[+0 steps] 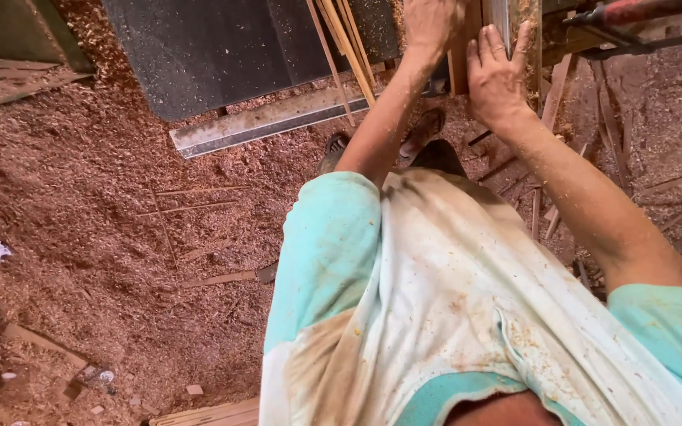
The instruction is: Feeding thin wooden strips through a table saw to cut them to size in a workshop environment.
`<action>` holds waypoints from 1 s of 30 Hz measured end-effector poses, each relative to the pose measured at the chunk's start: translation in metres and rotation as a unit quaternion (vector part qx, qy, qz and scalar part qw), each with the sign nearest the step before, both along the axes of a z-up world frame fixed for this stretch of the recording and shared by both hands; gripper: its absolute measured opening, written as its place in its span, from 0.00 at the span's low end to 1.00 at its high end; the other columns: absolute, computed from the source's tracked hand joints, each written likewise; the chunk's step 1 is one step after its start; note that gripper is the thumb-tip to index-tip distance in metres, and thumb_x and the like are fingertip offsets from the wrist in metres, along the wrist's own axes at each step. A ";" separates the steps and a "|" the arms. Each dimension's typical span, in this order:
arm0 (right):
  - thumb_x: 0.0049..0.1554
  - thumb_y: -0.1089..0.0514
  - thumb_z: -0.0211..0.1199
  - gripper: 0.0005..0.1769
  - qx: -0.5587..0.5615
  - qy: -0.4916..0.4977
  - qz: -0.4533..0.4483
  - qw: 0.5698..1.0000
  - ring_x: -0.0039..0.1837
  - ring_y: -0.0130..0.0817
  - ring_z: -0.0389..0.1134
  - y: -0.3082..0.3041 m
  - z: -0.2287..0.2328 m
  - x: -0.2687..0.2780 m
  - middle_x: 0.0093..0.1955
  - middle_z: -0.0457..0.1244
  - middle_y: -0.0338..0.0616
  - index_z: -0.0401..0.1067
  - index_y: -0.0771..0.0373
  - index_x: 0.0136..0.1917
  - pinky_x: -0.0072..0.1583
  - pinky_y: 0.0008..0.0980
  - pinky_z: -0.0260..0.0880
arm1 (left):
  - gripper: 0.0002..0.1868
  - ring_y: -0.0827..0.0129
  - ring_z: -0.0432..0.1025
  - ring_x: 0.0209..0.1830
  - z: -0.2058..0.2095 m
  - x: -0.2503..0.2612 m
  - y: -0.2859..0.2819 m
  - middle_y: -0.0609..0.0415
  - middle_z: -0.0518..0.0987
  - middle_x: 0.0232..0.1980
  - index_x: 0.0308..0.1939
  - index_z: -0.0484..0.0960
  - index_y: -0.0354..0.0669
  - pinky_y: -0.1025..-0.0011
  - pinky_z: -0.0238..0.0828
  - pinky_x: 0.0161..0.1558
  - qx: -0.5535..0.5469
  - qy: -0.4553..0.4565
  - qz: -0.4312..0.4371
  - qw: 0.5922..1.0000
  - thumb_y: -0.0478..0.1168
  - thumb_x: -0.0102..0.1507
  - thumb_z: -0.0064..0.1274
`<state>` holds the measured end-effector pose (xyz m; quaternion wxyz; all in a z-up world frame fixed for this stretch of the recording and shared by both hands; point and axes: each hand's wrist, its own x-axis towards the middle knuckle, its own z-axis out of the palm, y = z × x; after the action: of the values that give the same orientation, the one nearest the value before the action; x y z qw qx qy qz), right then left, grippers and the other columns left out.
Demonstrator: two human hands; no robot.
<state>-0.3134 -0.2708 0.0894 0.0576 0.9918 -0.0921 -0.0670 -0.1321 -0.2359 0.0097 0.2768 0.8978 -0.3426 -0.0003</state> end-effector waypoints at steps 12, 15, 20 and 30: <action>0.59 0.54 0.66 0.42 -0.070 -0.020 0.024 0.997 0.86 0.49 0.57 -0.005 0.005 0.023 0.84 0.58 0.58 0.64 0.67 0.84 0.81 0.71 0.19 | 0.30 0.67 0.58 0.84 0.050 -0.043 0.066 0.56 0.58 0.82 0.78 0.62 0.66 0.48 0.34 0.83 0.123 -0.006 -0.074 0.990 0.62 0.73 0.42; 0.58 0.56 0.58 0.42 -0.097 0.025 0.011 0.995 0.89 0.44 0.50 -0.011 0.004 0.034 0.87 0.54 0.50 0.60 0.62 0.85 0.83 0.67 0.15 | 0.30 0.69 0.55 0.85 0.051 -0.031 0.061 0.58 0.56 0.83 0.79 0.57 0.67 0.51 0.35 0.83 0.146 0.008 -0.086 0.986 0.63 0.74 0.37; 0.49 0.37 0.55 0.54 -0.207 0.075 0.030 0.975 0.88 0.38 0.46 -0.028 0.001 0.051 0.87 0.49 0.47 0.55 0.56 0.86 0.80 0.73 0.06 | 0.30 0.71 0.51 0.87 0.051 -0.012 0.051 0.57 0.50 0.85 0.81 0.51 0.68 0.51 0.27 0.83 0.182 0.022 -0.105 0.977 0.61 0.79 0.42; 0.51 0.58 0.57 0.38 -0.154 -0.104 0.038 0.982 0.83 0.44 0.63 -0.020 -0.001 0.061 0.76 0.67 0.47 0.73 0.60 0.76 0.84 0.68 0.17 | 0.31 0.64 0.51 0.85 0.052 0.015 0.038 0.55 0.59 0.82 0.79 0.57 0.65 0.47 0.30 0.82 0.095 0.027 -0.076 0.992 0.60 0.73 0.43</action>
<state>-0.2522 -0.2910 0.0881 0.2023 0.9754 -0.0689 0.0537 -0.1169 -0.1979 0.0619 0.1982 0.8911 -0.4007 -0.0779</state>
